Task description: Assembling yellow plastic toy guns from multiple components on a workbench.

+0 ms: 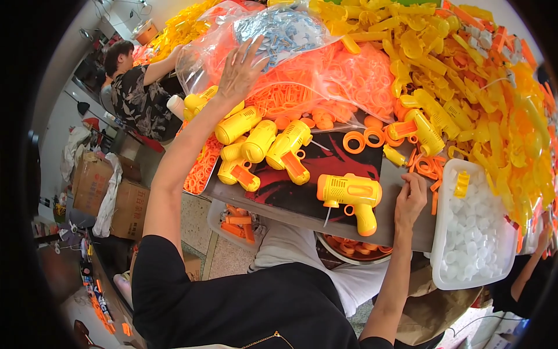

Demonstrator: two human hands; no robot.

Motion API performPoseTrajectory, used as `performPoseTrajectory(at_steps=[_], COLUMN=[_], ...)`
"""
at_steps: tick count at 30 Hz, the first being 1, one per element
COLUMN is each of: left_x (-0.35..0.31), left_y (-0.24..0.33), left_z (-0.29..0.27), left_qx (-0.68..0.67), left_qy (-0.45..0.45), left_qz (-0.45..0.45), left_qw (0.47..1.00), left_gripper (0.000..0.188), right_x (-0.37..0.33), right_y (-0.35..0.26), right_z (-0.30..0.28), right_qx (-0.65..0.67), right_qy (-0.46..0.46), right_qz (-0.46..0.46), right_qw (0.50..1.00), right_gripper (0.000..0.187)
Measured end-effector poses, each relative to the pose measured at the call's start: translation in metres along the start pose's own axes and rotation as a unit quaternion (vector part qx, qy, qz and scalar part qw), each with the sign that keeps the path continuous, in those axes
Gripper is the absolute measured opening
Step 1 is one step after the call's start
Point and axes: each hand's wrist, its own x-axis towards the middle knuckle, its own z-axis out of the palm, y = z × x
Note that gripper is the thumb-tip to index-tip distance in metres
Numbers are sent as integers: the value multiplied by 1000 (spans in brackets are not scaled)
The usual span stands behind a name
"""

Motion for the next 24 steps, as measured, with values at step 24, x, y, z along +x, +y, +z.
performPoseTrajectory(at_steps=[24], left_x=[35], left_y=[-18], left_z=[22], left_qx=[-47], left_qy=[-15], left_qz=[49], left_qw=[998], left_gripper=[30], right_x=[102], right_y=[-178], right_z=[88], right_qx=[606], right_qy=[-289], right_qz=[228], right_qw=[705], right_gripper=[29])
